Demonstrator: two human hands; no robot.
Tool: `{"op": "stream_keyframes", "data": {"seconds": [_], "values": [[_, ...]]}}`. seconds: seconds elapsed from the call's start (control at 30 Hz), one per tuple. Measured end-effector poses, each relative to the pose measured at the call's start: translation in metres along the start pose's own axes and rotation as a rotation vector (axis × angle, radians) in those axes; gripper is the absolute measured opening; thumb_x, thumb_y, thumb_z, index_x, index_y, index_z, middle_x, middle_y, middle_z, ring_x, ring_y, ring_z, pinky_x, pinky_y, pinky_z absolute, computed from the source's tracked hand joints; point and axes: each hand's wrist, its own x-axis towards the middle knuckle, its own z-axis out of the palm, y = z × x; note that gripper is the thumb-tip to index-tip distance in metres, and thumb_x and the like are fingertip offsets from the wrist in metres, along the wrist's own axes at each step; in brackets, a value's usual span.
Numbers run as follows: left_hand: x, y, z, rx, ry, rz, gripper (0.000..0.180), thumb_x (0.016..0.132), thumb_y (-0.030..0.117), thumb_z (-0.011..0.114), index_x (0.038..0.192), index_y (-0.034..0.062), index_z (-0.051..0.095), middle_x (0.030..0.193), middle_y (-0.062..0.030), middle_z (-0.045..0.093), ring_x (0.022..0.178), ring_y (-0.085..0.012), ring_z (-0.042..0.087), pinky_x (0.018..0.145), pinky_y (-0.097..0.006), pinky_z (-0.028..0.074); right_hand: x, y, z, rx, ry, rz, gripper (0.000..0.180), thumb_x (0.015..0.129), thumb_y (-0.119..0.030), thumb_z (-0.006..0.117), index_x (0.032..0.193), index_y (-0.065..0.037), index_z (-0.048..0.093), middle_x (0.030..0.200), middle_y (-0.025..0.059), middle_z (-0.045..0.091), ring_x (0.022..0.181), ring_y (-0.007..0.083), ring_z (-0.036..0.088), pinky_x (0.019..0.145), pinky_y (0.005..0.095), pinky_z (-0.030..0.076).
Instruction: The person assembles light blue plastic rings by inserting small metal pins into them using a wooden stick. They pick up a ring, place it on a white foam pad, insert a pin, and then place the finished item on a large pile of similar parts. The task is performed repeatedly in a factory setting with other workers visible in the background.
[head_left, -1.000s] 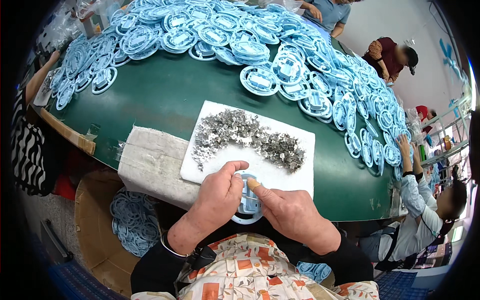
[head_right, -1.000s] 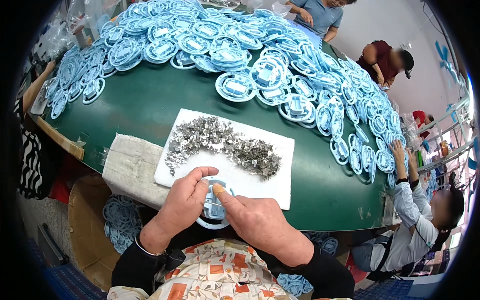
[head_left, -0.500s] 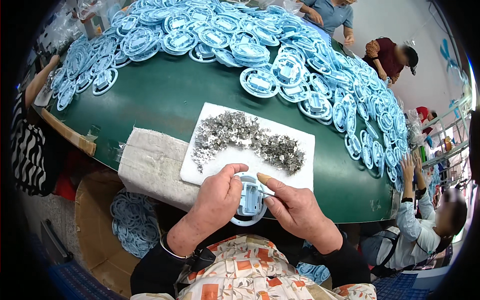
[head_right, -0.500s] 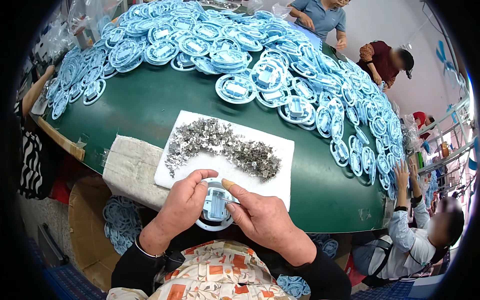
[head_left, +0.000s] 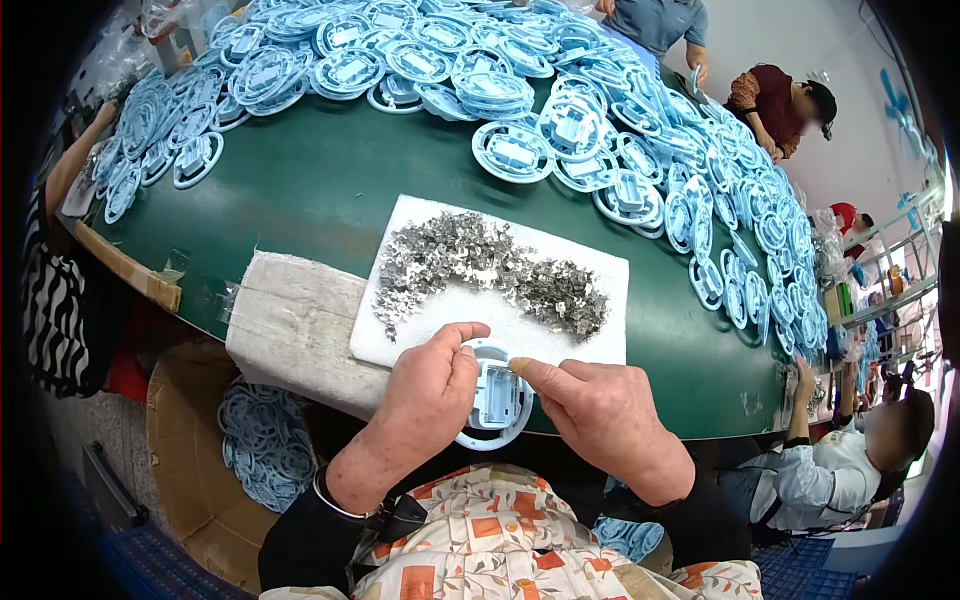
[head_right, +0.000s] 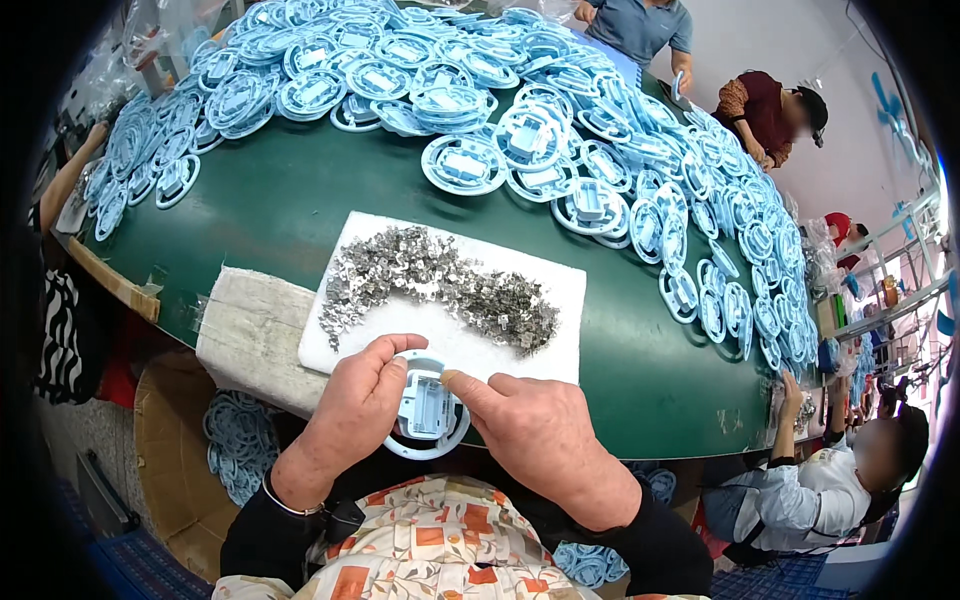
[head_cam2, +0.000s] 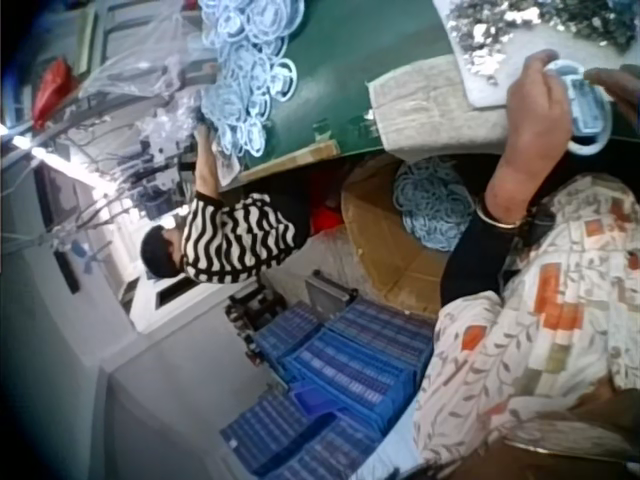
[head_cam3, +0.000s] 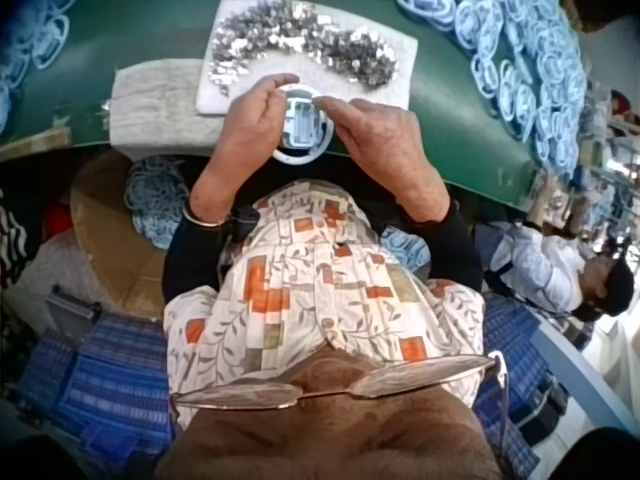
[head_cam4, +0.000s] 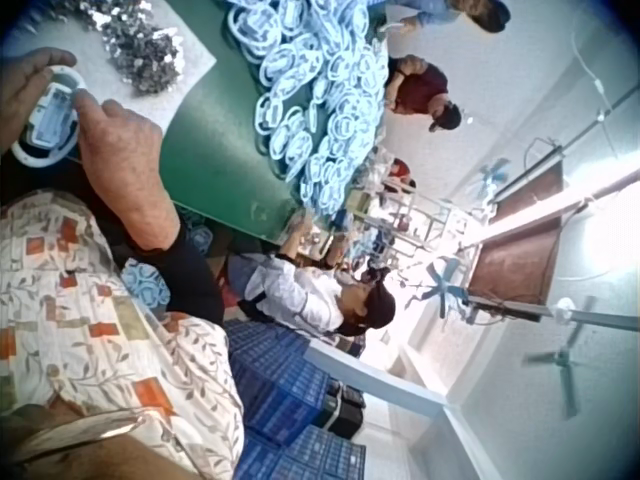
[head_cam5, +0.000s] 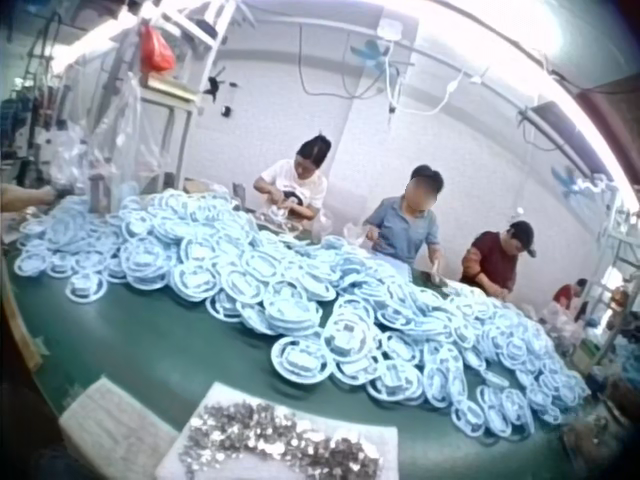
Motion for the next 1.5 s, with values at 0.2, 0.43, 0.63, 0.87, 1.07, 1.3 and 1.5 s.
{"op": "stream_keyframes", "data": {"seconds": [0.2,0.43,0.63,0.87,1.07,1.3,1.5], "values": [[0.001,0.0,-0.001,0.011,-0.001,0.008,0.033,0.104,0.011,0.043,0.125,-0.0063,0.061,0.072,-0.0049,0.065,0.061,-0.0093,0.057,0.056,-0.028,0.048,0.004,0.002,-0.004,-0.121,0.002,-0.102,0.044,0.081,-0.007,0.073,0.123,-0.02,0.071,0.063,0.0012,0.052,0.057,0.021,0.061,0.046,0.0379,0.046],[0.001,-0.005,0.001,0.012,-0.015,0.025,0.033,0.103,0.01,0.042,0.123,-0.0069,0.062,0.069,-0.0058,0.064,0.055,-0.0108,0.056,0.052,-0.03,0.047,0.007,-0.006,-0.011,-0.149,-0.093,-0.048,0.042,0.081,-0.006,0.071,0.122,-0.018,0.071,0.063,0.0028,0.058,0.055,0.0246,0.063,0.047,0.0394,0.048],[-0.001,-0.002,0.001,0.13,0.006,0.099,0.033,0.103,0.009,0.041,0.122,-0.006,0.063,0.061,-0.0047,0.06,0.052,-0.012,0.057,0.048,-0.03,0.048,0.037,-0.016,-0.037,-0.127,-0.319,-0.106,0.032,0.083,-0.005,0.063,0.114,-0.011,0.07,0.062,0.0113,0.063,0.058,0.0322,0.067,0.053,0.0446,0.052],[0.002,0.001,0.0,0.03,-0.044,-0.021,0.033,0.104,0.01,0.041,0.124,-0.0034,0.063,0.073,-0.0047,0.067,0.059,-0.0081,0.06,0.051,-0.027,0.049,0.041,-0.014,-0.038,-0.195,-0.364,-0.157,0.019,0.084,-0.007,0.064,0.103,-0.005,0.068,0.069,0.0144,0.068,0.063,0.0381,0.068,0.056,0.0461,0.053],[-0.009,-0.002,-0.002,-0.491,-0.07,-0.026,0.033,0.105,0.009,0.041,0.129,-0.0021,0.06,0.102,-0.0053,0.07,0.084,-0.0065,0.064,0.072,-0.022,0.054,0.006,0.007,-0.023,0.529,-0.074,0.348,0.022,0.099,-0.024,0.066,0.105,-0.003,0.071,0.063,0.0086,0.063,0.054,0.0167,0.06,0.05,0.0353,0.043],[-0.016,0.003,0.004,-0.478,-0.23,0.004,0.04,0.102,0.009,0.043,0.139,-0.0039,0.052,0.115,-0.0081,0.067,0.098,-0.0107,0.063,0.087,-0.026,0.053,-0.018,0.018,0.0,1.242,-0.143,0.5,0.027,0.107,-0.022,0.058,0.117,0.003,0.064,0.092,-0.0036,0.065,0.076,0.0018,0.054,0.064,0.0201,0.045],[-0.013,0.019,0.003,0.318,-0.27,0.371,0.05,0.096,0.008,0.046,0.144,-0.006,0.048,0.119,-0.0152,0.064,0.104,-0.0155,0.062,0.093,-0.028,0.05,-0.024,0.017,0.0,1.211,-0.093,0.424,0.027,0.108,-0.022,0.055,0.118,0.002,0.064,0.087,-0.0047,0.061,0.074,0.0013,0.051,0.062,0.0199,0.043]]}}
